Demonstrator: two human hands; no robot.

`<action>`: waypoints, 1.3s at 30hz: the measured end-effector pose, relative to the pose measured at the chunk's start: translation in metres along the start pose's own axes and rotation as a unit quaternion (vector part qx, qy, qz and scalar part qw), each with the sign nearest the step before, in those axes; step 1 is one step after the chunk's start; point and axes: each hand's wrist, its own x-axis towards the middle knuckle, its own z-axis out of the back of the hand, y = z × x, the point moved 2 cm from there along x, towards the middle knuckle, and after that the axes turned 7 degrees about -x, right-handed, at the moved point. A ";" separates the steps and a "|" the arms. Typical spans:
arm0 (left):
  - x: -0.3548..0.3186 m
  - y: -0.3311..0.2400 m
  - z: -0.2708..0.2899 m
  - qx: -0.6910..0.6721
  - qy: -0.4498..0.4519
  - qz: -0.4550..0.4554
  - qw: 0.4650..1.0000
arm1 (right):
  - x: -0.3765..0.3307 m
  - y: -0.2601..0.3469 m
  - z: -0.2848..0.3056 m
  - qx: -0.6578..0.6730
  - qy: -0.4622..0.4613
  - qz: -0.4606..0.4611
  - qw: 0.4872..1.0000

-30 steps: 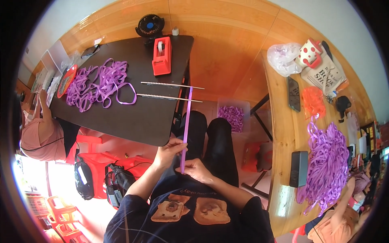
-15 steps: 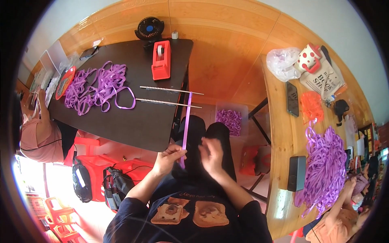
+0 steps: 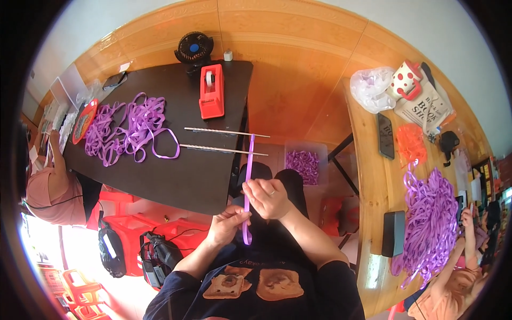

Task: Making decorative ribbon bows using a metal wire jig and adhesive tape.

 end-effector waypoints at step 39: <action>0.156 -0.008 -0.027 0.064 -0.096 -0.257 0.959 | 0.029 -0.135 -0.122 0.580 0.206 -0.646 0.451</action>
